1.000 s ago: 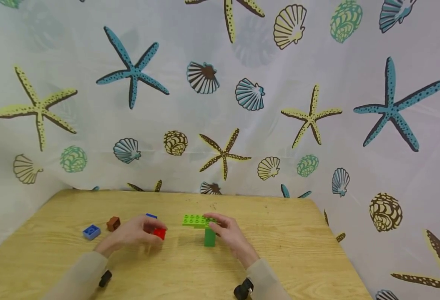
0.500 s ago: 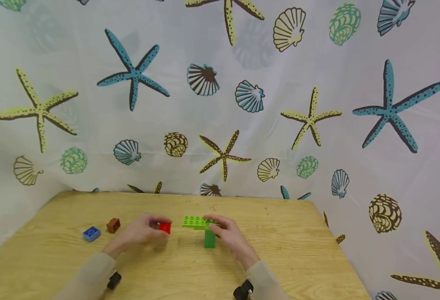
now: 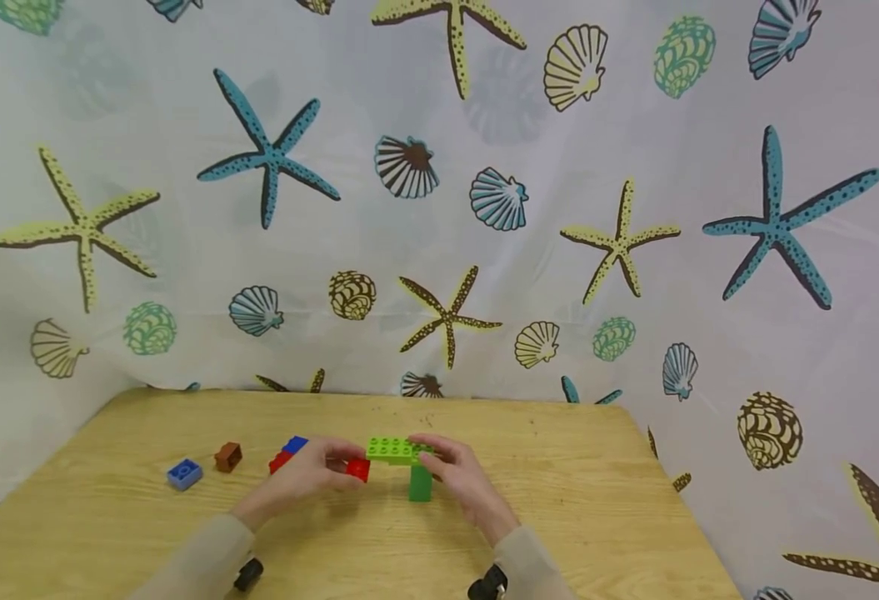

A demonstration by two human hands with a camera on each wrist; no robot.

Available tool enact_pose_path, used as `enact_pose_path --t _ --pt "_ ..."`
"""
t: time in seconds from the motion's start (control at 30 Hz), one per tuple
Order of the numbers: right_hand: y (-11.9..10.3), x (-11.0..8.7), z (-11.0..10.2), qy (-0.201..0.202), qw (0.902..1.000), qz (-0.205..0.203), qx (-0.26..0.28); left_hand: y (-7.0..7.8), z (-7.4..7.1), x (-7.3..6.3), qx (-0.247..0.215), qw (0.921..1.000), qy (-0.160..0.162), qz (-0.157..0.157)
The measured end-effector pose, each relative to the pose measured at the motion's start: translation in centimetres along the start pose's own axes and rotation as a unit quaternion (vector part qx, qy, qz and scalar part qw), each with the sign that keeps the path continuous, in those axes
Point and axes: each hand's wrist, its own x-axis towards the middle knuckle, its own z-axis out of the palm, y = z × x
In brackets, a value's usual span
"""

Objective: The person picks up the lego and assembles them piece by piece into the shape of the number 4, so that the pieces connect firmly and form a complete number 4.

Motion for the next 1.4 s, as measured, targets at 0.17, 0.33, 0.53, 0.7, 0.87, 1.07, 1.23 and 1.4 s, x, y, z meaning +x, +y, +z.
enact_pose_path --t 0.17,0.33,0.53,0.7,0.87,1.07,1.23,1.4 --pt "0.2 -0.2 0.1 -0.001 1.0 0.003 0.001 0.0 0.9 0.2 -0.021 0.9996 0.015 -0.011" --pt "0.2 -0.1 0.0 0.003 1.0 -0.003 0.001 0.4 1.4 0.5 -0.036 0.9981 0.042 -0.026" --pt "0.2 0.0 -0.1 0.003 1.0 0.001 -0.001 0.9 2.0 1.0 -0.054 0.9965 0.061 -0.019" --pt "0.2 0.0 -0.2 0.003 1.0 0.0 -0.002 1.4 2.3 1.4 -0.073 0.9965 0.04 0.003" --pt "0.2 0.0 -0.2 0.001 1.0 0.002 -0.004 1.6 2.3 1.6 -0.087 0.9958 0.028 0.005" --pt "0.1 0.0 -0.2 0.002 1.0 0.004 -0.008 1.5 2.1 2.1 -0.078 0.9967 0.021 0.006" --pt "-0.1 0.0 -0.2 0.004 1.0 0.005 -0.007 1.7 1.7 2.4 -0.061 0.998 0.007 0.014" --pt "-0.2 0.0 -0.2 0.002 1.0 0.006 0.001 1.7 1.5 2.7 -0.038 0.9988 -0.003 0.032"
